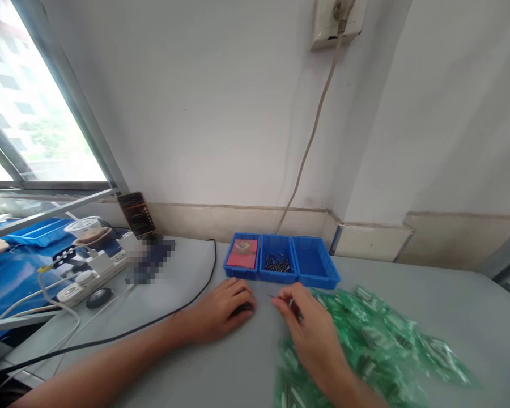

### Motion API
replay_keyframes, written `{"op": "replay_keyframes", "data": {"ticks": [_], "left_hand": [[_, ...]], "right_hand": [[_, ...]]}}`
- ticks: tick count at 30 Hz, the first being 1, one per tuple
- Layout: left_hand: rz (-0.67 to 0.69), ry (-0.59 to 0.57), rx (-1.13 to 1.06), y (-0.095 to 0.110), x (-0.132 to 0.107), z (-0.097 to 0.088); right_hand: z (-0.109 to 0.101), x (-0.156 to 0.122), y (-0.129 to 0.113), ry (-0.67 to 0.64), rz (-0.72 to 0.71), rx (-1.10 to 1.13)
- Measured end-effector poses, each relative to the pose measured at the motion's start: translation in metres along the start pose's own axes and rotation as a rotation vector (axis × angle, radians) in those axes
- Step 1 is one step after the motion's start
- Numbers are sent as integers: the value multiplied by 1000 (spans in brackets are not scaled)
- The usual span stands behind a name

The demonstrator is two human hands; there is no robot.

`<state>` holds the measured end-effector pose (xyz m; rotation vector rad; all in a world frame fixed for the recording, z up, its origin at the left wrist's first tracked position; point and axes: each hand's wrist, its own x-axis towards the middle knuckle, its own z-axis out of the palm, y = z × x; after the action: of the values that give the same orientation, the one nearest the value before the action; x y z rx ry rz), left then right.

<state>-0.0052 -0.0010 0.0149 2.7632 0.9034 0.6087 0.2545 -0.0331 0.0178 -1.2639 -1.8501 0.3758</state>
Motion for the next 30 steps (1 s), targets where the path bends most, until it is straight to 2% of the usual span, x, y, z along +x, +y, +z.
{"op": "replay_keyframes", "data": {"ticks": [4,30], "left_hand": [[-9,-11,-1,0,0,0],[-2,-3,5,1,0,-1]], "right_hand": [[0,0,1,-20,-39,5],[1,-2,0,29,-40,-28]]}}
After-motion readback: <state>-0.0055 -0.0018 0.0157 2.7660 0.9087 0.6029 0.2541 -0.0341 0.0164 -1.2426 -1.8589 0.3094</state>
